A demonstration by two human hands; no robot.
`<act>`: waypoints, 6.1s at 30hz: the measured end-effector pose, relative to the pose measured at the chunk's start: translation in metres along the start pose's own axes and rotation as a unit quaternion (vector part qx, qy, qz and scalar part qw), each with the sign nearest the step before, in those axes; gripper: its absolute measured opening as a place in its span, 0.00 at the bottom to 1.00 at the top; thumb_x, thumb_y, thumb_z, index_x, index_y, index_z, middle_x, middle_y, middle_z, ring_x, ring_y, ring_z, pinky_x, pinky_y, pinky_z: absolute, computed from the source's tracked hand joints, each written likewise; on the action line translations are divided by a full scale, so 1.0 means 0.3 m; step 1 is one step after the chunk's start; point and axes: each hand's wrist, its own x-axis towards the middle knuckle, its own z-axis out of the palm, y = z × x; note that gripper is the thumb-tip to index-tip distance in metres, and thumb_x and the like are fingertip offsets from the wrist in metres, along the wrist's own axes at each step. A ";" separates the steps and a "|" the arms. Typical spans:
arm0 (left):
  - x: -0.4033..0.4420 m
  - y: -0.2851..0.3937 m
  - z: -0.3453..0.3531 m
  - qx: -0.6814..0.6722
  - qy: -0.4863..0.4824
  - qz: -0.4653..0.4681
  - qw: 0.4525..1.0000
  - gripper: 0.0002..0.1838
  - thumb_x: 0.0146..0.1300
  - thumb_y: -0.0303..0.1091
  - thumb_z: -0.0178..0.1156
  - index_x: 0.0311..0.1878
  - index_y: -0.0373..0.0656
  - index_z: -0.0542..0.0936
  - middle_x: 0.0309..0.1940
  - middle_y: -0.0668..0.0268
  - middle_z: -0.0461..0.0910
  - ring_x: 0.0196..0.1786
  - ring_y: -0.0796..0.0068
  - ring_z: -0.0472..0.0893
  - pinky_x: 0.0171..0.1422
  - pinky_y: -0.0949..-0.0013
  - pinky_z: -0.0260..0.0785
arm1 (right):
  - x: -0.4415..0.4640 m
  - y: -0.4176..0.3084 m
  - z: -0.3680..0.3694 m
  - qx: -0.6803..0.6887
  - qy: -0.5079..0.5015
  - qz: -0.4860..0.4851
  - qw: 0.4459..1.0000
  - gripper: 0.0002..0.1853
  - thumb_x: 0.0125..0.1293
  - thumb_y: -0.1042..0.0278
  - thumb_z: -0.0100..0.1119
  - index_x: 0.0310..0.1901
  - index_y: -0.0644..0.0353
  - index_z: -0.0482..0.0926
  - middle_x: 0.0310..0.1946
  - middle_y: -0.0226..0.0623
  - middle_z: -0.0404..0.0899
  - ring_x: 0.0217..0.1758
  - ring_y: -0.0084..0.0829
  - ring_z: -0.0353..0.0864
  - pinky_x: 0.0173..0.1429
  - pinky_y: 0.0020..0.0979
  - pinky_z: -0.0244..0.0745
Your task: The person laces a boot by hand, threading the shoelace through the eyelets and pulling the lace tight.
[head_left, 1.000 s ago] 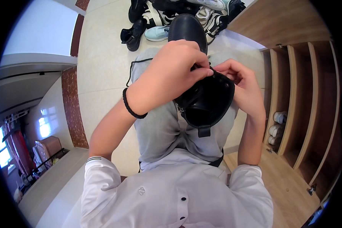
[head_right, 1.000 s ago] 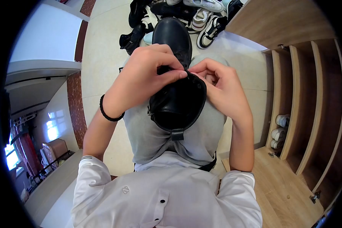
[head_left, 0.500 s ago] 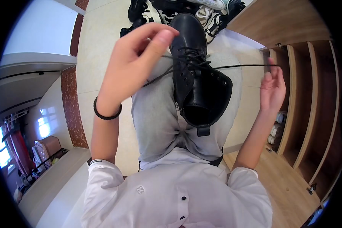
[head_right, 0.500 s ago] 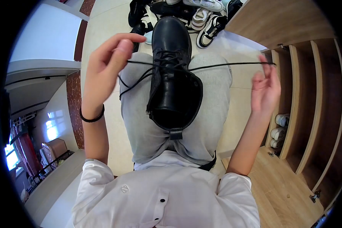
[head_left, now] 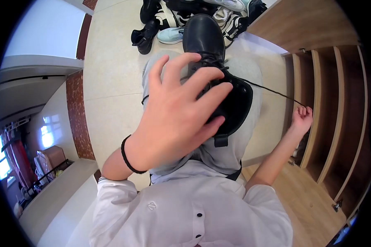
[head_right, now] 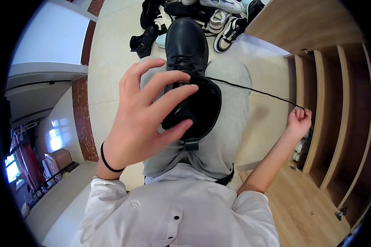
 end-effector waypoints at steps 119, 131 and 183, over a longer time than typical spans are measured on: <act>-0.179 -0.128 0.123 -0.594 0.156 -0.310 0.726 0.15 0.69 0.23 0.55 0.57 0.30 0.79 0.43 0.68 0.83 0.45 0.85 0.78 0.50 0.78 0.71 | -0.673 0.645 0.877 -0.669 -0.620 -0.090 0.400 0.05 0.55 0.76 0.67 0.33 0.64 0.81 0.25 0.41 0.80 0.29 0.39 0.81 0.35 0.35 0.75; -0.135 -0.142 0.150 -0.516 0.169 -0.291 0.788 0.10 0.72 0.28 0.58 0.52 0.34 0.80 0.31 0.66 0.82 0.34 0.83 0.80 0.37 0.77 0.75 | -0.695 0.651 0.863 -0.650 -0.626 -0.071 0.425 0.12 0.53 0.83 0.67 0.39 0.63 0.78 0.30 0.36 0.80 0.30 0.31 0.80 0.37 0.27 0.75; -0.026 -0.272 0.065 -0.294 0.002 -0.155 0.943 0.13 0.74 0.31 0.53 0.56 0.39 0.81 0.37 0.69 0.82 0.43 0.83 0.76 0.47 0.77 0.69 | -0.658 0.505 0.718 -0.583 -0.628 -0.244 0.454 0.18 0.34 0.79 0.70 0.33 0.61 0.80 0.37 0.36 0.76 0.43 0.42 0.74 0.46 0.38 0.72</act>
